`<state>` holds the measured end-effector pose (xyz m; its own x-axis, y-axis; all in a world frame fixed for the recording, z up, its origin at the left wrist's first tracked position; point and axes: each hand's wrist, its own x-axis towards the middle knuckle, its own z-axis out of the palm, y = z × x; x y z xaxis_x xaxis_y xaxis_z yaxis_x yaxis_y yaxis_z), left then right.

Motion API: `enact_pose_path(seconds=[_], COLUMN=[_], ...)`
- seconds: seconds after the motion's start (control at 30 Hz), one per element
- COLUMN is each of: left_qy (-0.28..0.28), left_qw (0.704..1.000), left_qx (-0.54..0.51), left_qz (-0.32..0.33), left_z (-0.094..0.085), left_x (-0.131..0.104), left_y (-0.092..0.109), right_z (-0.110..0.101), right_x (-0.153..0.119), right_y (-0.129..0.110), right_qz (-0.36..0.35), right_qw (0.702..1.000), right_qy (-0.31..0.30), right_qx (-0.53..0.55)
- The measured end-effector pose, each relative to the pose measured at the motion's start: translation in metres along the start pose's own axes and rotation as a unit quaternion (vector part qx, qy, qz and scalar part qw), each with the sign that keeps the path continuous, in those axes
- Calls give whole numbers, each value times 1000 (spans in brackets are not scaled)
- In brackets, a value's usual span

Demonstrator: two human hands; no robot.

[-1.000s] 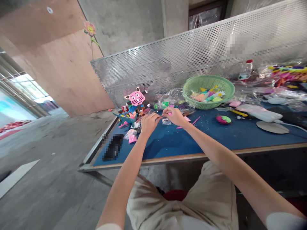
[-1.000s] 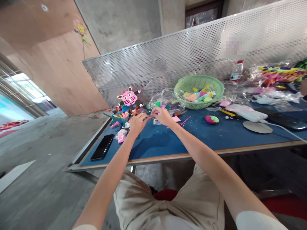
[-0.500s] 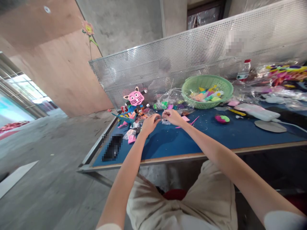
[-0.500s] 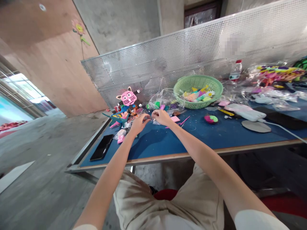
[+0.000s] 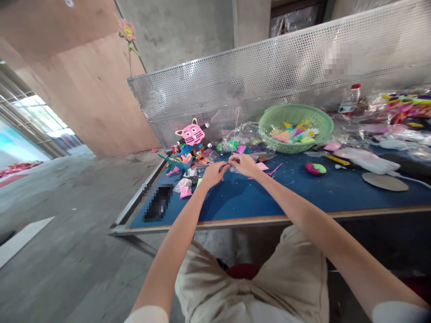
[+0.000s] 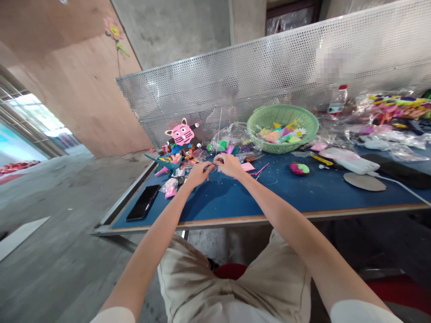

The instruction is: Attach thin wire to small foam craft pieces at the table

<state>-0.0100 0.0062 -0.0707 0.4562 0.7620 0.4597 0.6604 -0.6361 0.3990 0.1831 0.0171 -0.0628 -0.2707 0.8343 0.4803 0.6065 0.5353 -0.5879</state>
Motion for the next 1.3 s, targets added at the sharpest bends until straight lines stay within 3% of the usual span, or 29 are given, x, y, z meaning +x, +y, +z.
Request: enact_pose_path(seconds=[0.27, 0.57, 0.8, 1.3], left_qy=[23, 102, 125, 153], left_qw=[996, 976, 973, 974], left_qx=[84, 181, 183, 145], left_qz=[-22, -59, -65, -89], left_z=[-1, 3, 5, 11], left_x=[-1, -3, -3, 2], left_y=[12, 28, 33, 36], right_z=[2, 8, 7, 12], right_x=[0, 1, -3, 0], right_y=[3, -3, -10, -7], right_qz=[-38, -69, -52, -108], right_qw=[998, 988, 983, 978], right_qy=[31, 89, 90, 161], right_qx=[38, 108, 148, 81])
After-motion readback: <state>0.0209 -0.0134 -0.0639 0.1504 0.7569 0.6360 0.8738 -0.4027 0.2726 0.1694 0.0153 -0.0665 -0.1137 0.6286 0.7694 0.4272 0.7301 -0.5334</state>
